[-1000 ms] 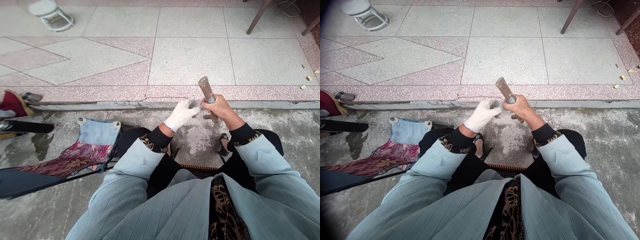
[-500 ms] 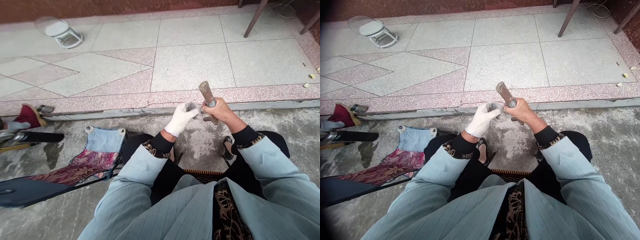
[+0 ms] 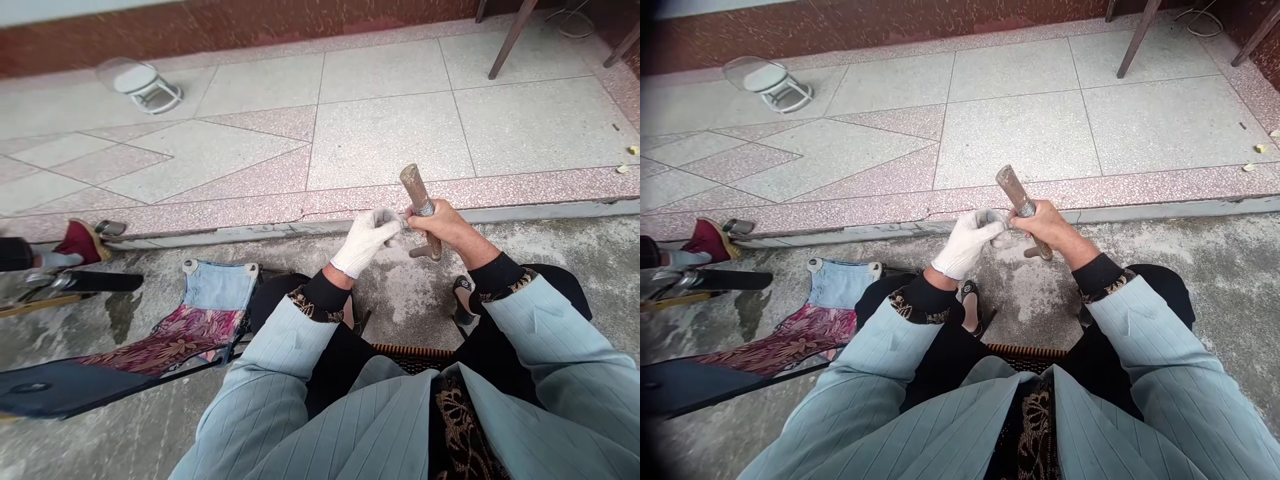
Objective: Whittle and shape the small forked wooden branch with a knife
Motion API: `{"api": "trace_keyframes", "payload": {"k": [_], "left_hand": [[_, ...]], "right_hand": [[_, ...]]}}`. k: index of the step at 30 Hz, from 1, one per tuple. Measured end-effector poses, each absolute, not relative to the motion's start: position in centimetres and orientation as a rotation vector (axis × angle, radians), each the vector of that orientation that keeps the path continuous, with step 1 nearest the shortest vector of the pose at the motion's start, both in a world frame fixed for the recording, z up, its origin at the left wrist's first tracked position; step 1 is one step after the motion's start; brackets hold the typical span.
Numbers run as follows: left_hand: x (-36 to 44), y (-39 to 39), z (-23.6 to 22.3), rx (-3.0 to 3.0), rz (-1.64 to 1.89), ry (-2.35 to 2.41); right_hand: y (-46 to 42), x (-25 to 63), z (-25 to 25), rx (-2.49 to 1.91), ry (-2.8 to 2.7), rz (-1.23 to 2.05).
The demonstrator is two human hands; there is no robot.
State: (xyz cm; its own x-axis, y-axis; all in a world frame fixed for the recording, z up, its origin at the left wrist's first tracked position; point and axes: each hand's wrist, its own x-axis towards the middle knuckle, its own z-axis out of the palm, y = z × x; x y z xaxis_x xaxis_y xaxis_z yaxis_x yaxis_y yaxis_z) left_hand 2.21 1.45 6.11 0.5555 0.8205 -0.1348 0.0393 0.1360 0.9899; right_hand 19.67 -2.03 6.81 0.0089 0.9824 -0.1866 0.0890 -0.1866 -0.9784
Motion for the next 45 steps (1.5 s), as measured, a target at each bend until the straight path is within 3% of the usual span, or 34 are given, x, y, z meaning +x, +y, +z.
{"api": "trace_keyframes", "payload": {"k": [5,14,27,35,41,45], "left_hand": [[2.2,1.6,6.1,1.394,0.611,0.885],[2.2,1.7,6.0,1.459,0.537,0.929],[2.2,1.6,6.2,1.617,0.444,0.896],[1.9,1.7,6.9,2.063,0.465,0.973],[2.1,1.4,5.8,2.543,0.798,0.989],[2.0,1.4,5.4,2.855,0.706,0.994]], "right_hand": [[-2.1,19.5,7.4,-1.28,-1.049,1.528],[-1.9,19.7,7.0,-1.505,-1.091,1.465],[-2.2,20.2,7.1,-1.507,-1.277,1.461],[-1.8,19.7,6.8,-1.599,-1.01,1.58],[-1.5,19.9,6.0,-1.547,-0.878,1.588],[-1.5,19.8,5.9,-1.572,-0.841,1.491]]}}
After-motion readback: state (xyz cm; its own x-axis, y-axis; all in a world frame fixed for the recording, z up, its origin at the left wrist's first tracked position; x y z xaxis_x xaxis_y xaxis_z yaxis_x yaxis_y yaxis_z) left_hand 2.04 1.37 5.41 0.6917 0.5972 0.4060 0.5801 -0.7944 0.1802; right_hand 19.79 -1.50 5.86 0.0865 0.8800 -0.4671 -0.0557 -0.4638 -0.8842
